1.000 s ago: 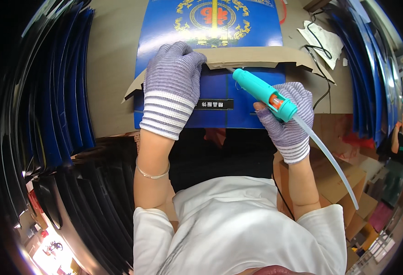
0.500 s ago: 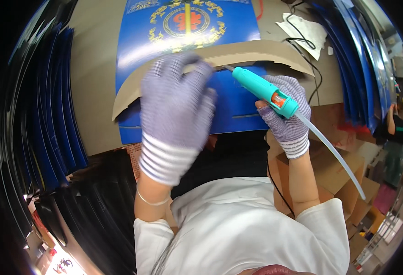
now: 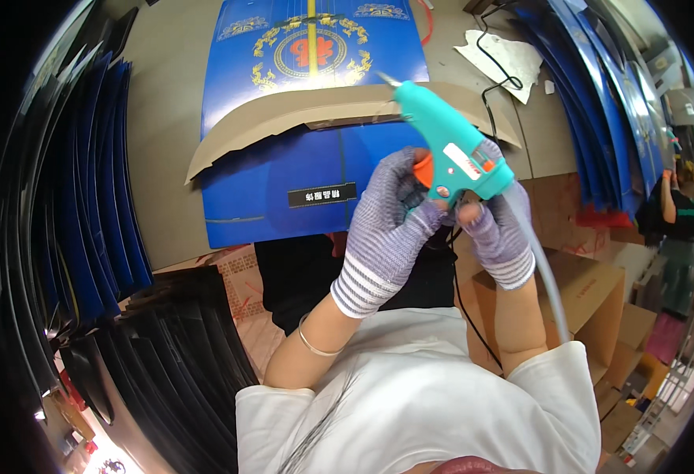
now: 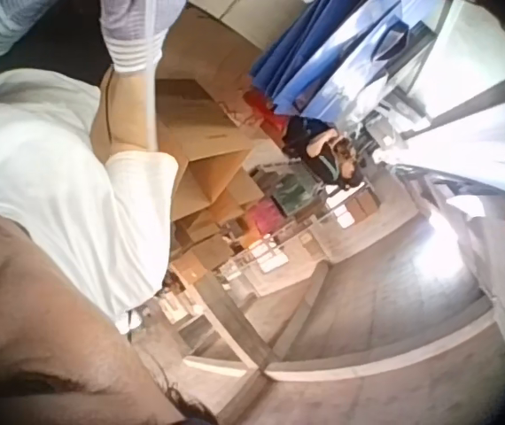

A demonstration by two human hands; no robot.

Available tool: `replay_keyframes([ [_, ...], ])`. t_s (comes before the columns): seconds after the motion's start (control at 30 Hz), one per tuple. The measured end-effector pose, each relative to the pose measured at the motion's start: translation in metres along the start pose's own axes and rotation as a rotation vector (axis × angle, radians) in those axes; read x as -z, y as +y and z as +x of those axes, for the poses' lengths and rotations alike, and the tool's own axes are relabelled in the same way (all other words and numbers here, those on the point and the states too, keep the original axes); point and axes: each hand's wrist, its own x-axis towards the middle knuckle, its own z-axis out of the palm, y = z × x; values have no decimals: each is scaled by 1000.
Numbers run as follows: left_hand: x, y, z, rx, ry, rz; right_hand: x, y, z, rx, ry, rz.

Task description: The person uses a hot glue gun to attach black plastic pieces to a blue decorative board. They apply glue to the edges of the plastic parts and press them onto the board, repeating the process for multiple pieces.

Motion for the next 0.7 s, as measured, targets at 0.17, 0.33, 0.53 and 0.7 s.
replay_keyframes([
  [0.17,-4,0,-3,-14,62,-98,23,7,-33,96,214,179],
  [0.33,-4,5,-9,22,147,-145,40,-7,-17,294,317,93],
  [0.53,25,25,5,-122,246,-135,88,-8,-8,151,-18,-191],
  [0.7,27,26,4,-143,270,-172,81,-31,-10,-178,-288,-558],
])
